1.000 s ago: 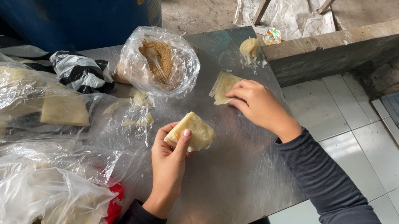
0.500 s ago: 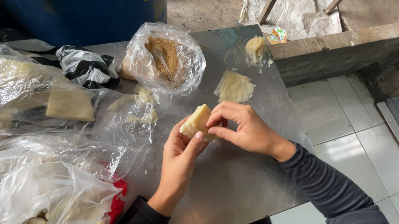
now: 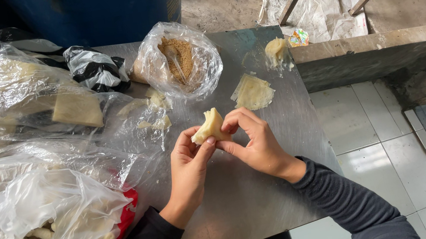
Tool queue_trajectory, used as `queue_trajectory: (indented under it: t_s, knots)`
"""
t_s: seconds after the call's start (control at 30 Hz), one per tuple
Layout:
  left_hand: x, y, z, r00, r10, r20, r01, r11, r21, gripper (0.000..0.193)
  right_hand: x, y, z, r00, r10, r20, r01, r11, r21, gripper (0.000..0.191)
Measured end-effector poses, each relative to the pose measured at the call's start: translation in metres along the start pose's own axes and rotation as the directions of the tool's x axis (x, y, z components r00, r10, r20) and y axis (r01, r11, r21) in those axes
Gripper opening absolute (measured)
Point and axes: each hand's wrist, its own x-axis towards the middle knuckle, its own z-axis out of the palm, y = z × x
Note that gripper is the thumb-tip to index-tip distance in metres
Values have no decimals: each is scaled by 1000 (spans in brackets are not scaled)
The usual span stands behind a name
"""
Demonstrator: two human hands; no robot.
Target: The person takes pieces of pale dough from a plastic bag, dips or coats them in a brown powder from a plastic-lined container, folds and shapes the dough pieces by hand, and arranges the finished pieces in rows on a metal tray. They occasionally reposition pieces on the tray and reach back into the bag for more dough.
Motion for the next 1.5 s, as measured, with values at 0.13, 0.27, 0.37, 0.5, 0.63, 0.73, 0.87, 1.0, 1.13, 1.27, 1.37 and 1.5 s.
queue_trajectory:
  t_s: [0.13, 0.27, 0.37, 0.5, 0.63, 0.73, 0.87, 1.0, 1.13, 1.27, 1.37, 1.5]
  knots:
    - [0, 0, -3, 1000, -13, -25, 12, 1000, -18, 27, 0, 3, -1, 997, 78, 30, -81, 984, 157, 15]
    - [-1, -1, -2, 999, 31, -32, -31, 1000, -5, 27, -1, 5, 0, 998, 55, 5, -55, 984, 172, 12]
    - [-2, 0, 1, 997, 75, -7, -75, 997, 12, 24, -4, 6, 3, 997, 81, -4, -77, 967, 241, 15]
    - [-2, 1, 3, 996, 77, -49, -74, 995, 69, 22, -4, 5, 5, 994, 85, -72, -72, 983, 168, 6]
    - [-5, 2, 5, 995, 84, -50, -79, 993, 86, 22, -3, 1, 3, 995, 51, -81, -44, 995, 91, 9]
    - [-5, 2, 6, 995, 92, -44, -87, 991, 102, 23, -5, 2, 5, 993, -13, -118, 10, 1000, -26, 7]
    - [-5, 1, 7, 996, 84, -42, -81, 995, 65, 23, -11, 16, 9, 991, 20, -135, -21, 1000, -5, 7]
    - [-4, -1, 4, 996, 92, -8, -91, 995, 42, 25, -10, 38, 8, 938, 347, 15, -298, 781, 549, 12]
    - [-4, -3, 1, 999, 50, -6, -50, 999, -7, 27, -9, 48, 4, 894, 420, 157, -377, 515, 770, 14]
    - [-3, -6, -2, 1000, 24, -6, -24, 999, -24, 28, -13, 52, 1, 910, 374, 179, -409, 738, 537, 18]
    - [-2, -6, -1, 999, -41, -5, 40, 988, -146, 27, -7, 66, -8, 874, 448, 187, -417, 496, 762, 12]
    - [0, -2, -1, 999, -27, -31, 20, 977, -215, 25, 11, 90, -46, 806, 592, 15, -310, 400, 863, 12]
